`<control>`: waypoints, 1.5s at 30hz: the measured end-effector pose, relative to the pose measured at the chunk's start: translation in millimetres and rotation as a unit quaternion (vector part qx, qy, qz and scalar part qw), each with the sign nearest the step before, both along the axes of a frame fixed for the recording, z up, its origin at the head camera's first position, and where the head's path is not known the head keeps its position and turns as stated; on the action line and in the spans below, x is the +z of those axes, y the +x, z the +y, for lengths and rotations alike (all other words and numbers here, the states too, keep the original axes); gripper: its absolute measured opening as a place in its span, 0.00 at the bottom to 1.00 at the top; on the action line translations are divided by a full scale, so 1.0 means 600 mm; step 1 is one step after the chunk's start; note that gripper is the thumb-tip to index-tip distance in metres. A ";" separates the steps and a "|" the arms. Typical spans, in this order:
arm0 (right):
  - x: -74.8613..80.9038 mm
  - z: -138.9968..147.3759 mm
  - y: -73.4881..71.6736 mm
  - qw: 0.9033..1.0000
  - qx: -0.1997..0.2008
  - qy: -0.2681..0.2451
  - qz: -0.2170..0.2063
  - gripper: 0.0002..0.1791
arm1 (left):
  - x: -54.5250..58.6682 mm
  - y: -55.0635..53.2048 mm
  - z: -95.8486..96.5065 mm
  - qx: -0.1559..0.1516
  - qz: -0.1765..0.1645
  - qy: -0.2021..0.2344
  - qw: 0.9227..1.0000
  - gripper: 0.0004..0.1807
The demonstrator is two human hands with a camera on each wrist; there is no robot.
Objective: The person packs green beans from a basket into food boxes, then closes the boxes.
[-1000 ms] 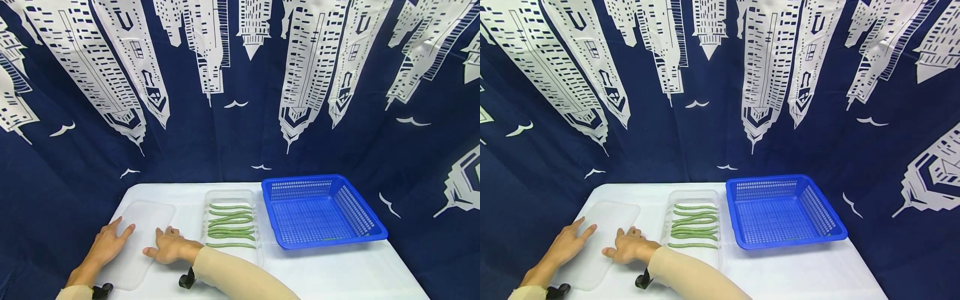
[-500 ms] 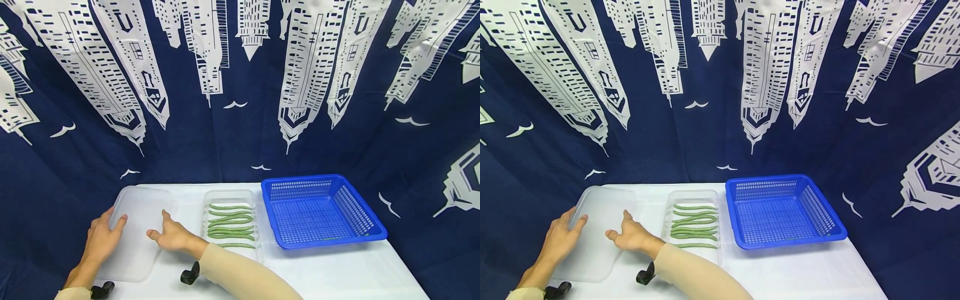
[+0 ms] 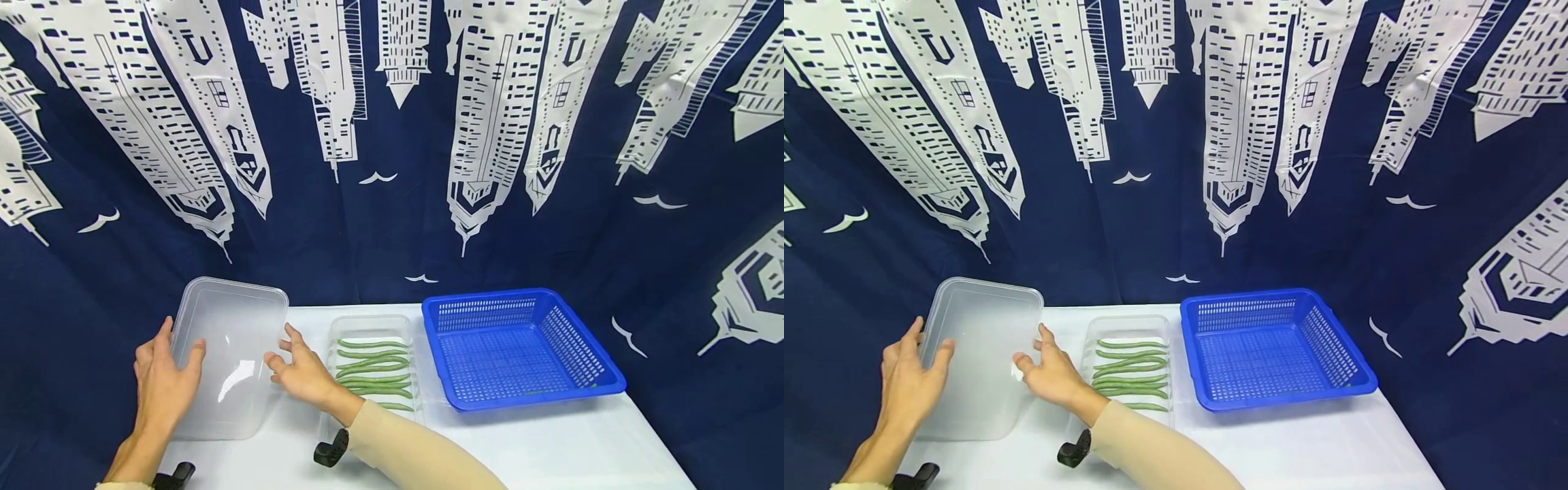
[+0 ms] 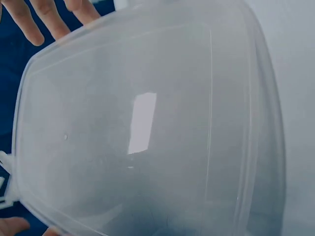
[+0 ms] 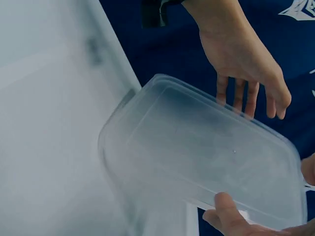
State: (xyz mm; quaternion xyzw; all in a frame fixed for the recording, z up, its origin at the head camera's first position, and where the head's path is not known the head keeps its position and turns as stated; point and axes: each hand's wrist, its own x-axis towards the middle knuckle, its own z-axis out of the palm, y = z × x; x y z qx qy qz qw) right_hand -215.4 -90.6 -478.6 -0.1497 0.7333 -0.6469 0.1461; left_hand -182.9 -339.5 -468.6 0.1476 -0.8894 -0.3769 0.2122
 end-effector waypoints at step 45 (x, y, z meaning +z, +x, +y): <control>0.040 0.219 0.022 0.966 -0.138 -0.220 0.021 0.30 | 0.035 0.076 0.190 -0.225 0.139 0.097 0.959 0.27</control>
